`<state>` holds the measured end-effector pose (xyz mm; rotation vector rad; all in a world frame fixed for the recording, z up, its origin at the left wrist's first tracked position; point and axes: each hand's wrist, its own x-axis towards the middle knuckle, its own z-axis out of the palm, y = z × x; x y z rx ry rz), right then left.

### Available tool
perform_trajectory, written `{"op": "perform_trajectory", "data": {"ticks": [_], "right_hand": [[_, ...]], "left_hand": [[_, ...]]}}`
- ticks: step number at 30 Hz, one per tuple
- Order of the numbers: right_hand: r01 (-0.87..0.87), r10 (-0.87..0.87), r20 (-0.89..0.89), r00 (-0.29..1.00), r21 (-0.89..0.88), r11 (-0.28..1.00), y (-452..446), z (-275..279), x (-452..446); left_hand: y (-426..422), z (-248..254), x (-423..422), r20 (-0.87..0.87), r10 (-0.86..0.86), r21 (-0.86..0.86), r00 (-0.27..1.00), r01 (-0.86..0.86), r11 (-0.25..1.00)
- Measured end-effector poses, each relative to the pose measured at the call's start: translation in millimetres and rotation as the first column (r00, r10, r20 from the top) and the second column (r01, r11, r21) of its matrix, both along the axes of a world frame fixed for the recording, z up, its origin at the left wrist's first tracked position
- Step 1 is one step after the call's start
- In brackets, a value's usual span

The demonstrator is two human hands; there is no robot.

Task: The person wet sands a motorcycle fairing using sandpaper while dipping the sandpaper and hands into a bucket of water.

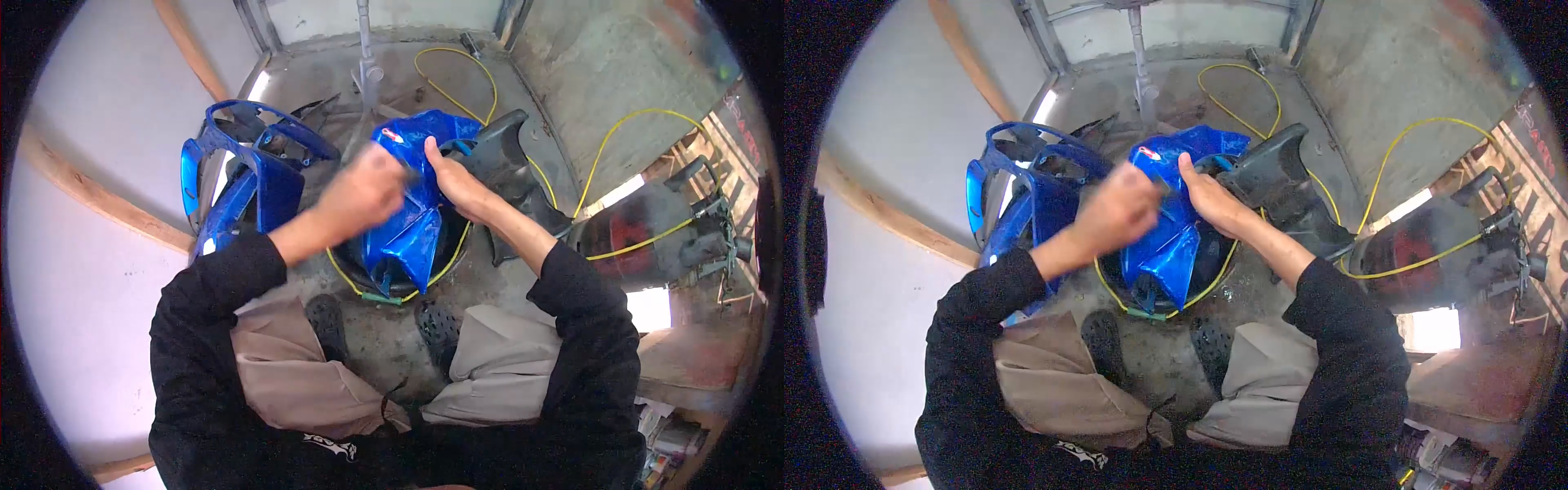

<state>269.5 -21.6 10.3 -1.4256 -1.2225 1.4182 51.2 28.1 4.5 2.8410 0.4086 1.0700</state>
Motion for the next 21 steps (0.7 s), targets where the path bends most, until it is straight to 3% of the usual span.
{"op": "perform_trajectory", "data": {"ticks": [2,5,6,8,9,12,13,14,16,18,21], "right_hand": [[-0.038,0.037,0.015,0.999,0.012,0.999,12.2,-18.9,8.5],[-0.089,0.090,-0.048,0.995,0.021,0.996,15.9,-26.1,13.5],[-0.073,0.074,-0.048,0.996,0.022,0.997,18.3,-33.0,15.1],[-0.038,0.040,-0.054,0.998,0.033,0.999,21.4,-41.7,16.9],[-0.052,0.053,-0.033,0.998,0.030,0.998,20.4,-39.4,17.2],[-0.088,0.088,0.009,0.996,0.028,0.996,17.3,-26.9,22.9],[-0.099,0.099,-0.010,0.995,0.029,0.995,16.9,-25.1,23.8],[-0.113,0.113,-0.035,0.993,0.020,0.993,13.6,-25.7,23.2],[-0.157,0.157,0.025,0.987,0.003,0.988,1.5,-2.9,21.4],[-0.156,0.158,0.080,0.984,-0.027,0.987,-3.3,12.8,18.3],[-0.279,0.276,0.173,0.946,-0.005,0.960,2.9,11.4,23.0]], "left_hand": [[-19.8,-6.4,4.1,-0.329,-0.258,0.091,0.909,0.302,0.949],[6.4,6.5,1.2,-0.155,-0.117,0.030,0.981,0.123,0.992],[13.9,20.7,0.1,-0.084,-0.048,0.132,0.995,0.059,0.989],[18.7,35.9,5.9,0.049,0.066,0.089,0.997,-0.070,0.994],[0.9,29.3,7.7,0.021,0.163,-0.015,0.986,-0.163,0.986],[-29.2,9.1,12.5,-0.287,-0.106,0.101,0.952,0.140,0.985],[-24.9,8.1,11.1,-0.048,-0.003,0.016,0.999,0.004,1.000],[-16.7,8.6,4.2,0.070,0.108,0.017,0.992,-0.109,0.994],[-16.3,13.7,6.7,0.301,0.326,-0.033,0.896,-0.332,0.943],[-38.0,0.2,9.8,0.249,0.331,-0.098,0.910,-0.316,0.944],[-75.8,-7.2,19.5,0.172,0.157,-0.169,0.972,-0.128,0.977]]}}
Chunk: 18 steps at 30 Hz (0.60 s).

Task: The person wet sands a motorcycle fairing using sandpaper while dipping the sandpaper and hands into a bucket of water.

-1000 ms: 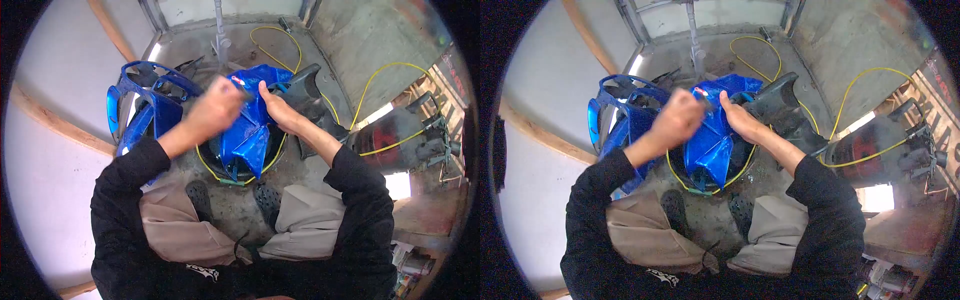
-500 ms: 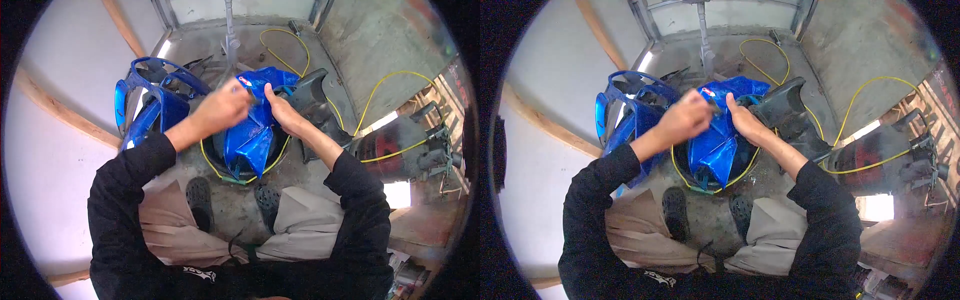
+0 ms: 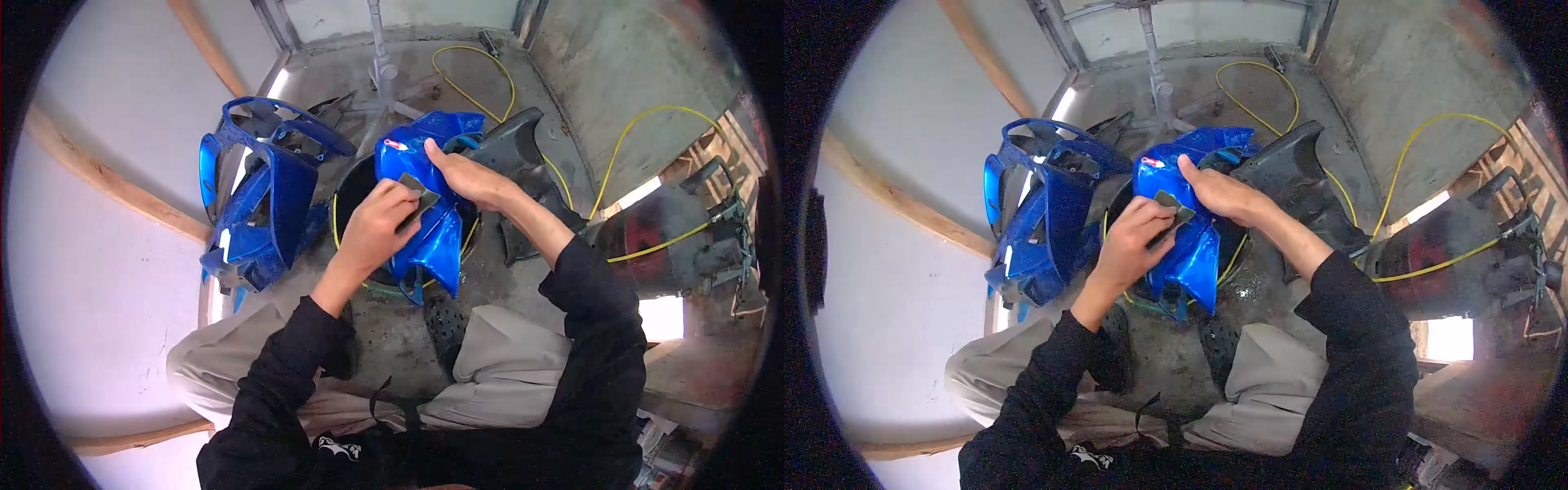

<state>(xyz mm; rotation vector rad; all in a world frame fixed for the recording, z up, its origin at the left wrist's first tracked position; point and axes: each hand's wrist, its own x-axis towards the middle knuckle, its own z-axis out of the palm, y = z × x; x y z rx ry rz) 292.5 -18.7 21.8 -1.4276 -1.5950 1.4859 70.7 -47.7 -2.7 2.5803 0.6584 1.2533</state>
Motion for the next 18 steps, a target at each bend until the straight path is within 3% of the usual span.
{"op": "perform_trajectory", "data": {"ticks": [4,7,8,9,11,13,16,17,18], "right_hand": [[-0.059,0.080,0.240,0.967,-0.090,0.994,-3.1,18.7,-6.0],[0.084,-0.105,0.236,0.966,0.095,0.992,-7.2,4.1,-15.6],[0.061,-0.084,0.193,0.978,0.120,0.991,-10.0,6.7,-14.3],[-0.021,0.012,0.211,0.977,0.041,0.999,-9.5,18.0,-14.0],[-0.168,0.193,0.222,0.956,-0.124,0.978,-8.1,37.6,-8.8],[-0.109,0.160,0.305,0.939,-0.176,0.978,-11.4,41.0,-15.4],[-0.163,0.189,0.256,0.948,-0.120,0.979,-1.4,31.9,-12.0],[-0.201,0.216,0.210,0.954,-0.091,0.975,-0.7,26.0,-9.4],[-0.184,0.187,0.276,0.943,-0.035,0.982,-9.9,37.0,-13.2]], "left_hand": [[19.7,1.2,-1.8,0.218,0.367,-0.047,0.904,-0.366,0.929],[-7.0,-12.4,12.3,0.122,0.236,-0.034,0.964,-0.234,0.972],[-17.4,-16.3,19.7,0.144,0.160,-0.063,0.977,-0.152,0.986],[-19.5,-19.5,18.8,0.170,0.161,-0.096,0.972,-0.146,0.985],[-6.1,-15.5,8.9,0.208,0.379,-0.087,0.902,-0.369,0.925],[6.5,-13.2,10.2,0.304,0.490,-0.078,0.817,-0.492,0.867],[-34.7,-20.4,22.3,0.144,0.248,-0.101,0.958,-0.235,0.967],[-44.1,-22.0,27.8,0.194,0.200,-0.085,0.960,-0.187,0.979],[-37.6,-23.8,19.6,0.192,0.254,-0.066,0.948,-0.246,0.967]]}}
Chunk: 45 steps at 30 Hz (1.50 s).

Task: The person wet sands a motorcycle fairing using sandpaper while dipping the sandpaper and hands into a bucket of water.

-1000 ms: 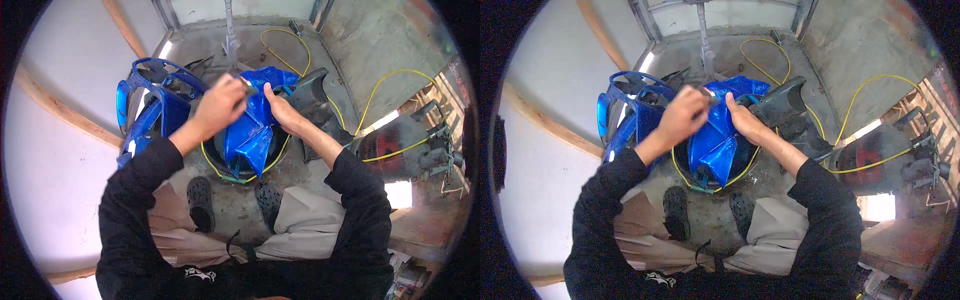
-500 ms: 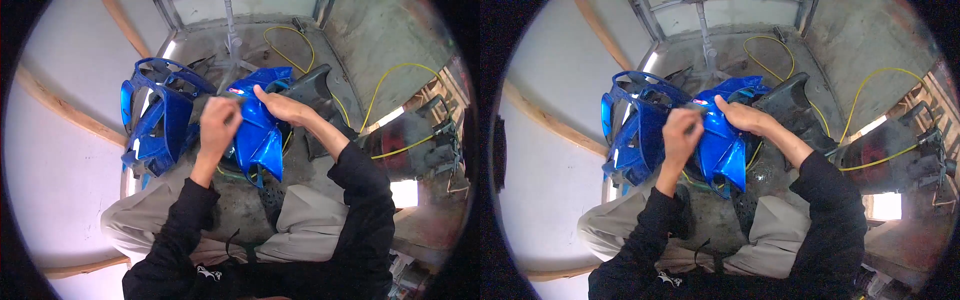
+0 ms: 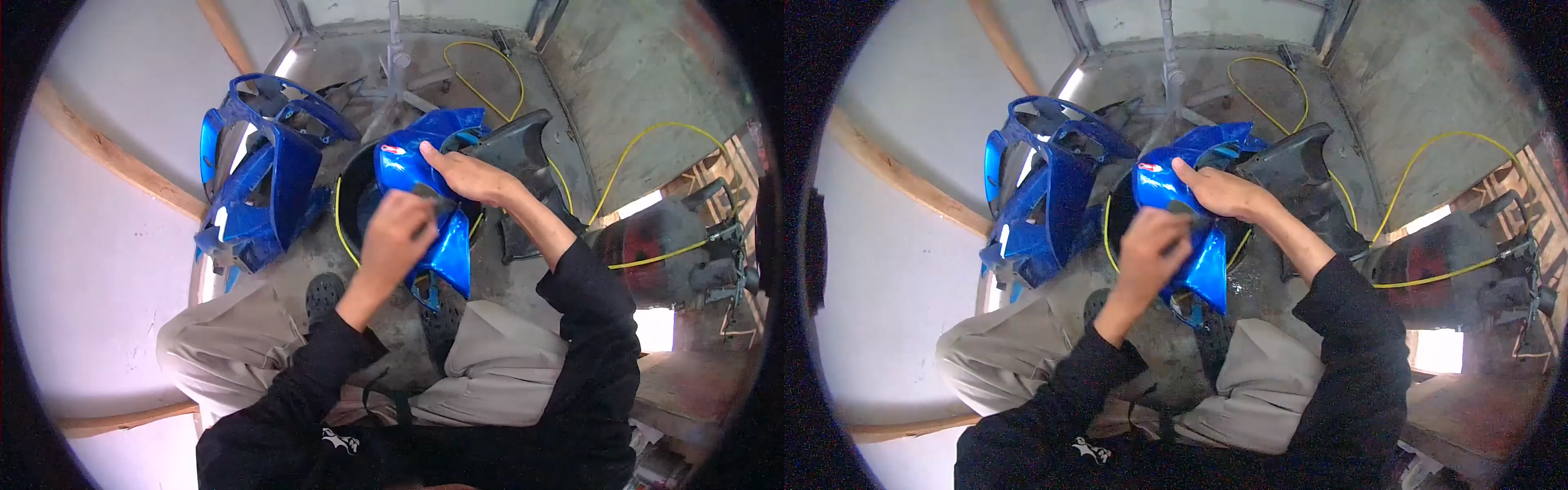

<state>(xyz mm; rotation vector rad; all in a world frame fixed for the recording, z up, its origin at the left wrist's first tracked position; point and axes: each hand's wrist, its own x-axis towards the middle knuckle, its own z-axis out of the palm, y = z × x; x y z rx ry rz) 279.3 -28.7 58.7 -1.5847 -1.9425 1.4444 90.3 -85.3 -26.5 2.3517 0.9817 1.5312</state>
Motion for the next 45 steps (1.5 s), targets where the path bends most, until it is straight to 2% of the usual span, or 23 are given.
{"op": "perform_trajectory", "data": {"ticks": [3,5,7,9,11,12,15,16,19,20,22,24,27,28,31,32,35,36,39,40,43,44,45], "right_hand": [[-0.018,0.005,-0.062,0.998,-0.206,0.978,17.6,-20.5,2.8],[0.025,-0.025,0.001,1.000,-0.038,0.999,10.1,-21.3,3.3],[0.039,-0.040,0.020,0.999,0.054,0.998,6.2,-16.1,-1.5],[0.048,-0.049,0.011,0.999,0.052,0.997,1.3,-13.0,0.9],[0.053,-0.050,0.090,0.995,-0.037,0.998,3.3,-1.6,0.0],[0.055,-0.044,0.122,0.992,-0.085,0.995,3.1,0.6,-2.5],[0.022,-0.034,0.054,0.998,0.210,0.977,11.9,-28.7,4.4],[0.126,-0.148,0.073,0.986,0.253,0.959,3.5,-31.2,3.2],[0.018,-0.017,-0.018,1.000,0.030,0.999,2.1,-17.4,6.2],[0.037,-0.038,0.009,0.999,0.076,0.996,3.6,-31.6,8.0],[0.070,-0.087,0.074,0.993,0.206,0.976,20.1,-60.5,13.5],[0.085,-0.091,0.021,0.996,0.210,0.974,0.9,-31.1,5.6],[0.050,-0.052,0.013,0.999,0.094,0.994,4.1,-21.5,6.6],[0.026,-0.026,-0.007,1.000,0.028,0.999,3.6,-22.0,6.5],[0.127,-0.137,0.020,0.990,0.267,0.955,5.2,-43.8,1.9],[0.086,-0.097,0.043,0.994,0.223,0.971,8.2,-40.8,6.6],[0.034,-0.035,-0.052,0.998,-0.020,0.999,9.3,-32.5,11.4],[0.027,-0.030,-0.053,0.998,-0.050,0.998,13.8,-40.2,13.4],[0.136,-0.131,-0.036,0.991,0.242,0.961,14.8,-61.6,7.1],[0.103,-0.102,-0.016,0.995,0.190,0.976,15.4,-57.1,10.3],[0.065,-0.065,-0.008,0.998,0.058,0.996,7.8,-36.0,11.6],[0.088,-0.086,-0.044,0.995,0.042,0.995,12.4,-47.0,14.1],[0.106,-0.104,-0.024,0.994,0.089,0.990,12.1,-52.7,13.5]], "left_hand": [[41.1,15.0,-19.6,0.119,0.253,-0.021,0.960,-0.253,0.967],[30.7,-0.8,-12.2,0.032,0.194,-0.003,0.980,-0.194,0.981],[1.4,-2.0,1.7,-0.036,-0.146,0.014,0.989,0.146,0.989],[11.6,-1.6,-8.2,-0.029,-0.118,-0.020,0.993,0.117,0.993],[36.8,11.1,-18.2,0.038,0.113,-0.097,0.993,-0.109,0.989],[45.4,11.0,-12.1,0.103,0.161,-0.019,0.982,-0.160,0.987],[13.4,7.7,-1.2,-0.073,-0.152,-0.027,0.986,0.150,0.988],[13.7,7.7,-3.8,-0.074,-0.180,-0.033,0.981,0.178,0.984],[45.4,17.1,-22.3,-0.002,0.086,-0.068,0.996,-0.086,0.994],[49.4,17.6,-19.0,0.046,0.144,-0.047,0.989,-0.142,0.989],[29.6,11.0,-9.5,-0.080,-0.040,-0.077,0.996,0.034,0.996],[8.8,10.5,-3.8,-0.126,-0.234,-0.003,0.964,0.235,0.972],[36.8,11.8,-11.0,-0.071,0.060,0.148,0.996,-0.048,0.988],[42.9,15.7,-12.8,-0.015,0.118,0.095,0.993,-0.116,0.989],[19.1,10.1,2.2,-0.128,-0.056,0.032,0.990,0.060,0.998],[12.3,9.0,0.6,-0.238,-0.180,0.015,0.954,0.189,0.982],[44.6,26.4,-24.7,-0.089,0.200,0.098,0.976,-0.191,0.977],[45.3,25.5,-21.7,-0.049,0.216,0.093,0.975,-0.211,0.973],[13.9,10.4,1.0,-0.244,-0.181,0.044,0.953,0.197,0.979],[11.7,12.0,0.8,-0.273,-0.165,0.069,0.948,0.191,0.979],[36.6,20.3,-13.3,-0.178,0.151,0.087,0.972,-0.137,0.987],[43.1,20.5,-13.4,-0.065,0.211,0.103,0.975,-0.203,0.974],[39.6,16.8,-13.4,-0.105,0.115,0.086,0.988,-0.106,0.991]]}}
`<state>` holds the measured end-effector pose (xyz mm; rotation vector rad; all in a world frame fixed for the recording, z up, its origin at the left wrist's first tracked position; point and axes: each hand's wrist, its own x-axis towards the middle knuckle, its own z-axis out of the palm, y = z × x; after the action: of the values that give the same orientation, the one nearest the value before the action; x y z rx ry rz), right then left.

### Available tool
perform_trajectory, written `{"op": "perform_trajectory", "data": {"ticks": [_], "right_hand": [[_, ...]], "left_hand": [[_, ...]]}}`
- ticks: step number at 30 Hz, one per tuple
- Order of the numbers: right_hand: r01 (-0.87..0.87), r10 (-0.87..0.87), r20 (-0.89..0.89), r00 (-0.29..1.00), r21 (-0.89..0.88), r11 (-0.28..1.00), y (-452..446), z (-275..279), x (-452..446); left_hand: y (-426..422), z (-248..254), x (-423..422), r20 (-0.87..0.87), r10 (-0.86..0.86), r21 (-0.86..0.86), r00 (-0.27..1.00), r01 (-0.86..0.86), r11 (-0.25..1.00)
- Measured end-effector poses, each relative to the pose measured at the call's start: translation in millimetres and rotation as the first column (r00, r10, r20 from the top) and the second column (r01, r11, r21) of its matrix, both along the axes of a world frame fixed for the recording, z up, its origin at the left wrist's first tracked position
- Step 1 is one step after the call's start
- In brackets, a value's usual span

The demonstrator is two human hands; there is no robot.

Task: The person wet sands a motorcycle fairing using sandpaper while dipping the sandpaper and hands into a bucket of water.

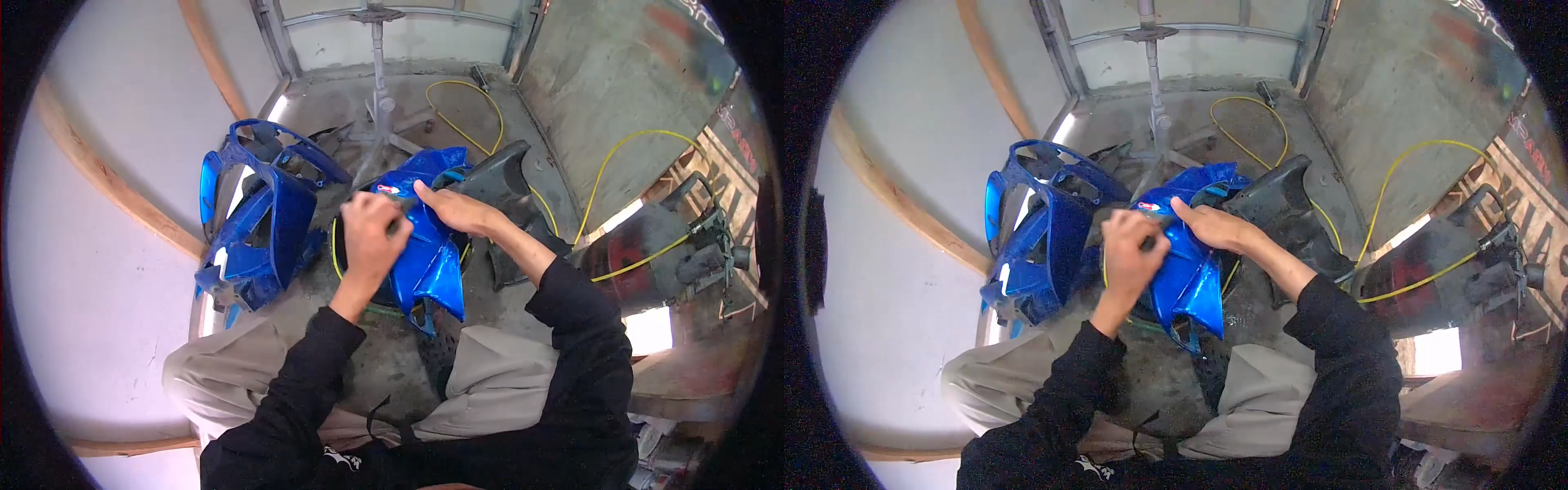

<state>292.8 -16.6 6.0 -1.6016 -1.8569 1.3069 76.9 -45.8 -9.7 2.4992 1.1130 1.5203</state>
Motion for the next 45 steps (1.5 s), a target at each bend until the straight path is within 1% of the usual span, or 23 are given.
{"op": "perform_trajectory", "data": {"ticks": [2,3,6,8,11,14,16,19,20,23,24,26,27,28,30,31,34,35,38,39,43,44,45], "right_hand": [[0.030,-0.037,0.063,0.997,0.106,0.994,0.2,-1.6,0.0],[-0.013,0.011,0.036,0.999,0.041,0.999,-2.5,9.8,0.1],[-0.050,0.050,0.035,0.998,-0.008,0.999,-12.2,35.4,-3.5],[-0.052,0.053,0.031,0.998,-0.014,0.999,-11.9,25.7,-1.9],[-0.024,0.022,0.072,0.997,0.036,0.999,5.1,1.9,2.9],[-0.008,0.007,0.082,0.997,0.011,1.000,-4.5,13.4,2.1],[-0.071,0.071,-0.007,0.997,-0.055,0.996,-12.1,31.9,0.1],[0.008,-0.010,0.035,0.999,0.061,0.998,-3.4,4.3,1.9],[0.033,-0.039,0.060,0.997,0.097,0.995,0.7,-8.3,6.2],[-0.031,0.030,-0.017,0.999,-0.029,0.999,-8.9,20.7,3.6],[-0.037,0.035,-0.027,0.999,-0.083,0.996,-12.8,29.8,-0.9],[0.035,-0.034,-0.023,0.999,0.032,0.999,-9.4,16.6,-0.6],[0.051,-0.047,-0.042,0.998,0.086,0.995,-12.9,16.0,-4.5],[0.070,-0.062,-0.065,0.996,0.135,0.988,-16.4,15.3,-6.8],[0.013,-0.013,0.049,0.999,-0.010,1.000,-24.3,48.3,-5.5],[-0.010,0.018,0.095,0.995,-0.084,0.996,-29.0,62.7,-8.2],[0.018,-0.016,0.042,0.999,-0.036,0.999,-26.5,49.4,-6.8],[-0.012,0.013,0.019,1.000,-0.038,0.999,-24.1,44.3,-6.6],[-0.049,0.049,-0.021,0.999,-0.033,0.998,-12.2,29.6,2.4],[-0.035,0.034,-0.031,0.999,-0.029,0.999,-7.8,21.6,0.6],[0.045,-0.042,-0.025,0.999,0.119,0.992,-12.2,8.9,-4.5],[0.072,-0.065,-0.048,0.997,0.156,0.985,-18.3,15.7,-6.3],[0.025,-0.021,-0.121,0.992,0.029,0.999,-18.9,23.3,-5.6]], "left_hand": [[-14.4,-9.0,7.6,-0.056,-0.184,-0.040,0.981,0.181,0.983],[-19.2,-11.9,9.9,-0.036,-0.316,-0.085,0.948,0.312,0.946],[-9.8,5.6,0.9,-0.086,-0.063,0.010,0.994,0.064,0.998],[3.2,4.1,4.3,0.062,0.094,0.060,0.994,-0.097,0.993],[-16.3,-12.0,11.7,-0.094,-0.319,-0.063,0.943,0.314,0.947],[-3.4,6.8,-2.8,-0.124,-0.056,0.032,0.991,0.060,0.998],[10.3,6.3,-3.8,0.021,0.127,0.083,0.992,-0.128,0.988],[-17.8,-9.2,7.5,-0.182,-0.364,-0.007,0.913,0.369,0.929],[-19.7,-12.1,7.2,-0.246,-0.333,0.003,0.910,0.344,0.939],[3.7,5.5,-3.9,-0.016,0.082,0.042,0.996,-0.082,0.996],[9.3,4.1,-1.2,0.073,0.130,0.063,0.989,-0.135,0.989],[-5.5,-6.2,3.4,-0.050,-0.218,-0.023,0.975,0.217,0.976],[-13.1,-5.2,6.7,-0.130,-0.404,-0.010,0.905,0.407,0.914],[-10.2,-1.8,2.1,-0.115,-0.290,0.019,0.950,0.294,0.956],[7.3,7.0,-12.5,-0.076,-0.060,0.066,0.995,0.065,0.996],[16.8,8.7,-17.5,0.033,0.063,-0.021,0.997,-0.062,0.998],[-5.5,1.4,-5.5,-0.082,-0.295,0.010,0.952,0.297,0.955],[-11.7,1.3,-1.8,-0.184,-0.472,-0.030,0.862,0.475,0.879],[5.3,7.6,-8.8,-0.132,-0.083,0.033,0.988,0.088,0.996],[18.2,7.6,-8.2,0.020,-0.014,0.032,1.000,0.013,0.999],[-12.4,0.1,6.6,-0.187,-0.480,-0.021,0.857,0.485,0.874],[-6.3,4.9,0.5,-0.156,-0.342,0.015,0.927,0.348,0.937],[6.1,10.4,-9.5,-0.119,-0.196,0.042,0.973,0.202,0.978]]}}
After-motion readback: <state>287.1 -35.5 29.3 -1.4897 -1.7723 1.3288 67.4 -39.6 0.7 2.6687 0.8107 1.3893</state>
